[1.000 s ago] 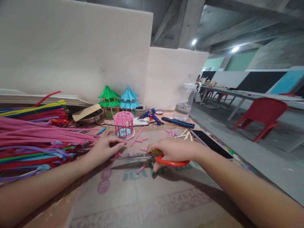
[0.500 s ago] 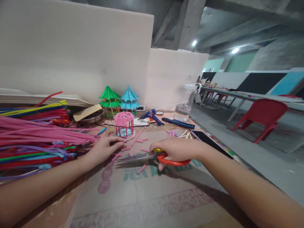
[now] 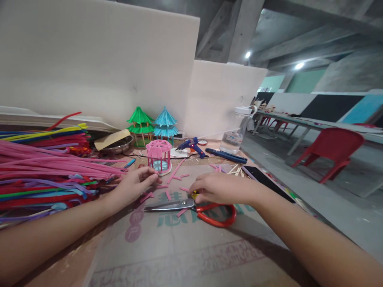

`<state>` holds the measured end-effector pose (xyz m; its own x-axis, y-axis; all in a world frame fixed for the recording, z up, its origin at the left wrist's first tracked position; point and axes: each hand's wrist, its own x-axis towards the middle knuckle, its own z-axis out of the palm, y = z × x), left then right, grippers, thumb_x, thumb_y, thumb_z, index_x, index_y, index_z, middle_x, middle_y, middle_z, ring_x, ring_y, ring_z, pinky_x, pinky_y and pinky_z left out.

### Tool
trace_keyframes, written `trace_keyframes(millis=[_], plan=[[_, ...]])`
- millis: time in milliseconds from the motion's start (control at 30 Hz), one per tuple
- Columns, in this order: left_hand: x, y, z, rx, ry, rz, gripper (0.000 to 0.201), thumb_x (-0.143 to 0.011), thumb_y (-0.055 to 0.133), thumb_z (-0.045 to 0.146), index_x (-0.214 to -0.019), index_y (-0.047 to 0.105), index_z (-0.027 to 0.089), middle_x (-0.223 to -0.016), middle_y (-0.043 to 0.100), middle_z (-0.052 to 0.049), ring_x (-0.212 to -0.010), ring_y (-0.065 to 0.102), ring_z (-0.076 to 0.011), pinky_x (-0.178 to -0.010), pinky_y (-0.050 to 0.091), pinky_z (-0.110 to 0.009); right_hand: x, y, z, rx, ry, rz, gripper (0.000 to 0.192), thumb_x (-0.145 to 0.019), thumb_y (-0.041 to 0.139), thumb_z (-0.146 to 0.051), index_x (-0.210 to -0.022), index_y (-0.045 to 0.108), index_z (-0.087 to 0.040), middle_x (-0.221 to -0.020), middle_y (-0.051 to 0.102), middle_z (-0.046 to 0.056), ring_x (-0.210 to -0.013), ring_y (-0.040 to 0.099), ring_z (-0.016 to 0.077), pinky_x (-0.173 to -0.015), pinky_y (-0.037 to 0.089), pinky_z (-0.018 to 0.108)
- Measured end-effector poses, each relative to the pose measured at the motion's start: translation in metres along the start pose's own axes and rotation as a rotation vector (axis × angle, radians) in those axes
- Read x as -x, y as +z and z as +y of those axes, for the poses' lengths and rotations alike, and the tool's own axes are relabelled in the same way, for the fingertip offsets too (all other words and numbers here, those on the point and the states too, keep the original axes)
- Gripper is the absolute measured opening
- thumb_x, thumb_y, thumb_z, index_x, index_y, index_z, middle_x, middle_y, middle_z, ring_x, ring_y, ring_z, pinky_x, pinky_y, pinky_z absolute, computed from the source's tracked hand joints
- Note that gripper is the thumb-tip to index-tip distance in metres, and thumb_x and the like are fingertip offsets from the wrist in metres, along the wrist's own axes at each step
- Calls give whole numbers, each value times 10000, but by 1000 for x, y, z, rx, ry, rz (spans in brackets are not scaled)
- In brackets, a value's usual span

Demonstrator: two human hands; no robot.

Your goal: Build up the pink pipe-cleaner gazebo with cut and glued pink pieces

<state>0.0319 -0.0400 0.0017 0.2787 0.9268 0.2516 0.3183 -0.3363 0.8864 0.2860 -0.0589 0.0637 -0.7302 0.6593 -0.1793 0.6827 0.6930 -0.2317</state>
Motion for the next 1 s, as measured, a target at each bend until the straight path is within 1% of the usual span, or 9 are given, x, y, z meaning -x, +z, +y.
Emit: trace_keyframes(millis=[67,167,267,400,500,600,700,800,1000], plan=[[1,1,3,-55,8,-14,322,-797,531,472,-750,585,158,-723,675,-39,-636,629,-160,-545,491,-248,-12,4,0,22,-8,129,284,-920,427,-302,-1032,673,-217,-971,676,63,-855,618,191,-719,419,273],[1,0,6,-76,17,-20,358,-803,510,497,-725,596,159,-648,624,-11,-592,588,-145,-501,464,-224,-37,11,-5,226,-21,304,236,-886,483,-241,-1011,671,-173,-988,661,94,-886,602,219,-723,405,291],[1,-1,6,-102,20,-20,360,-808,502,495,-717,595,159,-636,600,-3,-590,567,-139,-493,447,-214,-62,17,-9,350,-15,362,208,-848,525,-185,-994,668,-148,-973,631,113,-886,583,221,-699,387,282],[0,-2,4,-117,22,-39,340,-823,493,467,-728,597,157,-651,612,-5,-576,556,-131,-492,439,-213,-81,28,-4,335,22,387,204,-878,473,-154,-939,668,-161,-881,631,93,-825,571,187,-673,359,263],[0,-1,2,-98,32,-35,327,-819,505,449,-723,601,152,-644,610,-7,-579,558,-132,-511,455,-220,-83,37,3,339,10,454,202,-896,452,-164,-918,652,-158,-851,649,85,-824,568,179,-684,346,260],[0,0,1,-34,17,-35,320,-807,522,446,-724,606,149,-644,624,-17,-580,575,-139,-518,481,-232,-76,40,4,326,29,580,230,-910,410,-189,-955,634,-160,-819,659,80,-777,573,170,-645,336,251],[0,1,0,48,-22,-48,307,-790,552,450,-769,609,149,-670,649,-32,-582,592,-149,-488,494,-236,-67,37,-4,227,10,718,232,-893,410,-191,-971,626,-157,-819,672,75,-762,595,170,-650,369,249],[0,1,-1,58,-14,-30,287,-773,581,431,-823,609,149,-685,654,-29,-600,606,-154,-486,499,-234,-60,32,-15,-6,-25,811,212,-873,453,-222,-968,636,-177,-879,697,64,-791,630,168,-696,427,255],[-2,1,-5,14,12,-43,258,-782,575,394,-834,621,146,-732,684,-40,-680,650,-178,-559,507,-246,-68,35,-23,-531,-1,871,114,-793,560,-298,-804,618,-201,-791,693,28,-743,647,168,-697,484,284]])
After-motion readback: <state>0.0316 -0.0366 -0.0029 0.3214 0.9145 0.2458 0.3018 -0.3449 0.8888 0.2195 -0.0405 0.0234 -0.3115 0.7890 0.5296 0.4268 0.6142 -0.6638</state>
